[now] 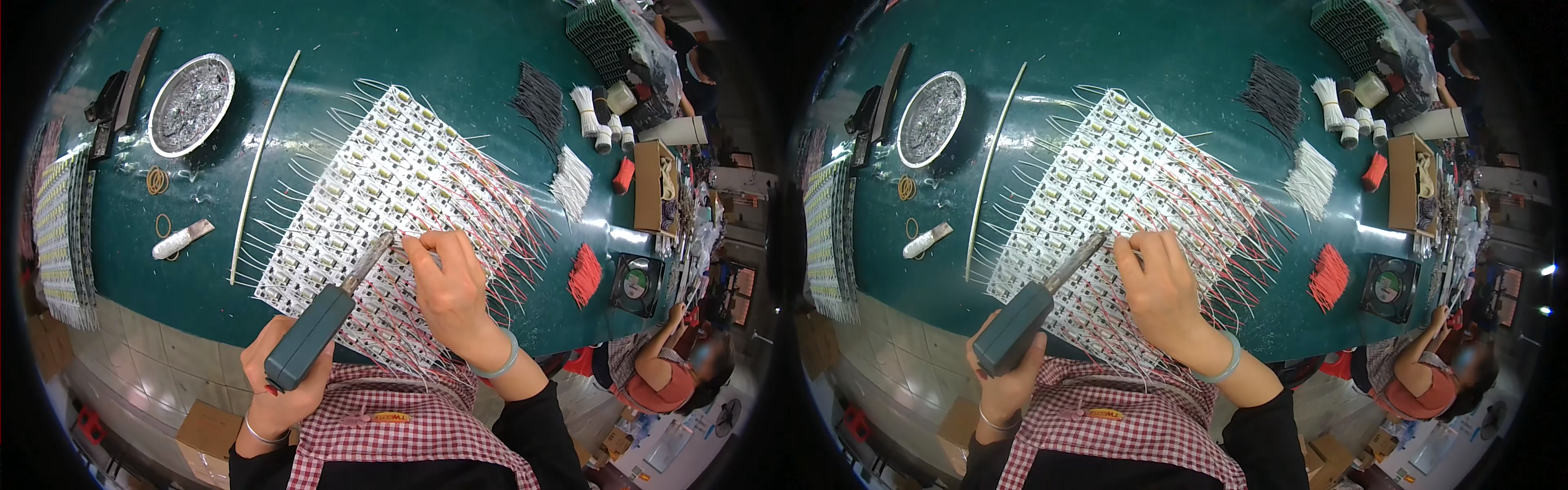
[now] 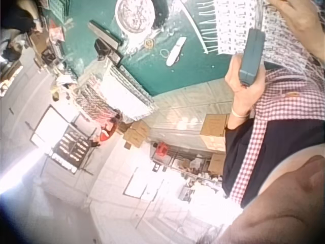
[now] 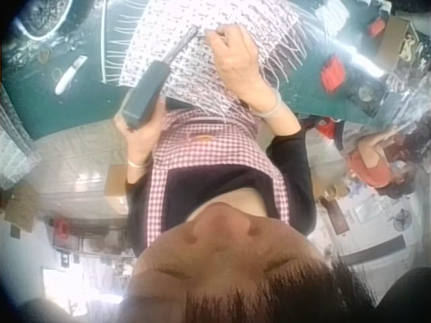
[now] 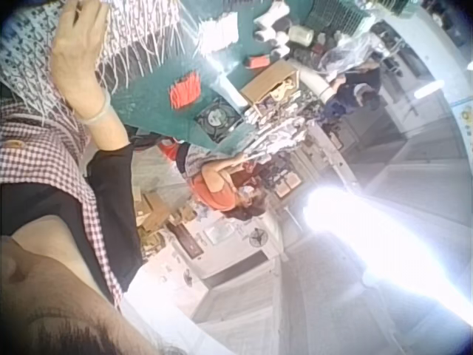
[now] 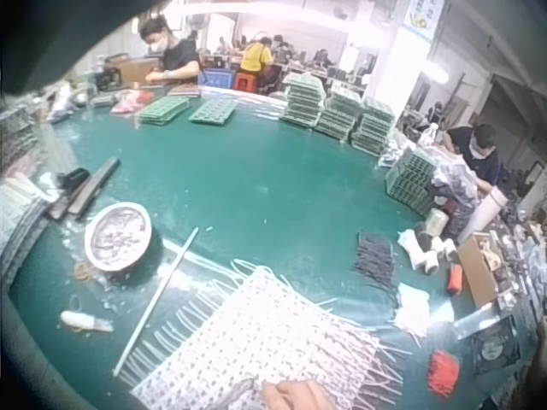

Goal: The person uses a soldering iron to attach red and white wires to a grid of LED modules on a green workbench. They repeatedly pick up wires, position them on the modules, and apply the soldering iron to secure the connections. The person works methodically across the LED grid, handling the wires and tool with both hands.

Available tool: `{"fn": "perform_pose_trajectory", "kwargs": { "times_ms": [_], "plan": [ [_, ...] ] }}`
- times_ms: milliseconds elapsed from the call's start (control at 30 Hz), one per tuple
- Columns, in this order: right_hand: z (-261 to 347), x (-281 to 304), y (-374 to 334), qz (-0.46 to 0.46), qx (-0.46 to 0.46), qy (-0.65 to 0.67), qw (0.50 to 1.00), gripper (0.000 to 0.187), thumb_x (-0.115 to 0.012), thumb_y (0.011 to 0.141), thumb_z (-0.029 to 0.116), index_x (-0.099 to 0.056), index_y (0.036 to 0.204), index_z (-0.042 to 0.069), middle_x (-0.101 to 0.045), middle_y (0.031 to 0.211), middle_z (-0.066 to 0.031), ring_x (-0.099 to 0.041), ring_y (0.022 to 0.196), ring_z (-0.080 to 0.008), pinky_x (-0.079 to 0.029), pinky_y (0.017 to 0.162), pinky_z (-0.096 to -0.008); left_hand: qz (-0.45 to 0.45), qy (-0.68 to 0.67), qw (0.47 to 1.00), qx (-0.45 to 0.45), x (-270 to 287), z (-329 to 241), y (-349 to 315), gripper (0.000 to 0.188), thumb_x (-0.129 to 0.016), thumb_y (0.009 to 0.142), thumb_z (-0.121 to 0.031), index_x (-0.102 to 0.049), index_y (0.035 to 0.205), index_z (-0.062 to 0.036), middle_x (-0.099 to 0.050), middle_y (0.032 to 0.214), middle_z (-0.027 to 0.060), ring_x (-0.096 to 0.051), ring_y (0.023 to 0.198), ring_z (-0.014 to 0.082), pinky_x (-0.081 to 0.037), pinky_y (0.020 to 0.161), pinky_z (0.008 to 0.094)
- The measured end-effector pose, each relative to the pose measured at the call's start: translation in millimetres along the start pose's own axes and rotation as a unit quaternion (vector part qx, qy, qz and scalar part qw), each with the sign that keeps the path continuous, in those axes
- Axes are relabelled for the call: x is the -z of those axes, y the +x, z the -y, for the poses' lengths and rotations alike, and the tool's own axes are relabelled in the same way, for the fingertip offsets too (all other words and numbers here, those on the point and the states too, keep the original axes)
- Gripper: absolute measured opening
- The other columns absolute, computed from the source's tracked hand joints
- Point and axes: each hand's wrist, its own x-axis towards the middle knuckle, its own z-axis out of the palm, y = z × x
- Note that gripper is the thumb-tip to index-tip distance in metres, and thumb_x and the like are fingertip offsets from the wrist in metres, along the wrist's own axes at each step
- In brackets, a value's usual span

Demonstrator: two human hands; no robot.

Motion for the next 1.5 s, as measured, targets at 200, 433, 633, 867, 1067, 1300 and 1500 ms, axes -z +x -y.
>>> {"fn": "perform_pose_trajectory", "kwargs": {
  "times_ms": [200, 433, 633, 867, 1067, 1300, 1500],
  "plan": [
    [1, -1, 1, -0.002, 0.002, -0.004, 1.000, 0.034, -0.060, 0.074, -0.004, -0.061, 0.108, -0.006, -0.053, 0.093, -0.0134, -0.052, 0.082, -0.0283, -0.046, 0.068, -0.0362, -0.042, -0.040, 0.998, 0.020, 1, 2, -5, 0.019, -0.074, 0.071, 0.005, -0.068, 0.088, 0.0074, -0.065, 0.081, 0.0148, -0.062, 0.062, 0.0216, -0.048, 0.057, 0.0295],
    [1, 0, 2, -0.007, 0.003, -0.006, 1.000, 0.033, -0.060, 0.074, -0.004, -0.061, 0.107, -0.006, -0.053, 0.093, -0.0133, -0.052, 0.082, -0.0282, -0.046, 0.068, -0.0357, -0.019, -0.043, 0.998, 0.046, 8, -2, -6, 0.023, -0.074, 0.073, 0.005, -0.069, 0.095, 0.0086, -0.068, 0.089, 0.0166, -0.066, 0.072, 0.0210, -0.052, 0.063, 0.0288],
    [5, 2, 0, -0.043, 0.003, 0.007, 0.999, 0.032, -0.063, 0.072, -0.002, -0.064, 0.104, -0.004, -0.056, 0.091, -0.0110, -0.055, 0.080, -0.0268, -0.047, 0.066, -0.0354, -0.024, -0.050, 0.996, 0.071, 10, -2, -12, 0.024, -0.074, 0.074, 0.004, -0.068, 0.097, 0.0088, -0.068, 0.093, 0.0173, -0.067, 0.075, 0.0202, -0.053, 0.065, 0.0289],
    [14, -2, -3, -0.062, 0.017, 0.007, 0.998, 0.031, -0.069, 0.071, -0.006, -0.068, 0.101, -0.002, -0.060, 0.085, -0.0089, -0.057, 0.072, -0.0243, -0.047, 0.059, -0.0336, -0.012, -0.031, 0.997, 0.068, 15, 2, -18, 0.025, -0.075, 0.074, 0.004, -0.068, 0.097, 0.0092, -0.069, 0.095, 0.0177, -0.068, 0.077, 0.0206, -0.053, 0.066, 0.0291],
    [14, -6, -8, -0.041, 0.001, 0.003, 0.999, 0.029, -0.064, 0.074, 0.001, -0.066, 0.103, -0.001, -0.058, 0.088, -0.0087, -0.056, 0.076, -0.0249, -0.047, 0.063, -0.0349, 0.003, -0.028, 0.998, 0.062, 17, 3, -22, 0.024, -0.075, 0.073, 0.005, -0.067, 0.095, 0.0085, -0.069, 0.095, 0.0175, -0.069, 0.077, 0.0211, -0.054, 0.067, 0.0288],
    [14, -9, -9, -0.037, 0.005, 0.008, 0.999, 0.030, -0.063, 0.074, -0.001, -0.064, 0.104, -0.002, -0.058, 0.092, -0.0105, -0.056, 0.078, -0.0260, -0.047, 0.065, -0.0355, 0.000, -0.024, 0.999, 0.026, 15, 3, -20, 0.022, -0.075, 0.072, 0.005, -0.067, 0.093, 0.0072, -0.069, 0.092, 0.0165, -0.068, 0.074, 0.0213, -0.053, 0.065, 0.0291],
    [15, -11, -10, -0.042, 0.007, 0.002, 0.999, 0.032, -0.062, 0.073, -0.001, -0.064, 0.105, -0.002, -0.060, 0.094, -0.0104, -0.057, 0.079, -0.0259, -0.047, 0.065, -0.0354, -0.014, -0.018, 1.000, 0.020, 14, 3, -21, 0.020, -0.074, 0.072, 0.006, -0.067, 0.090, 0.0068, -0.069, 0.090, 0.0156, -0.067, 0.072, 0.0203, -0.052, 0.064, 0.0282]
  ]
}}
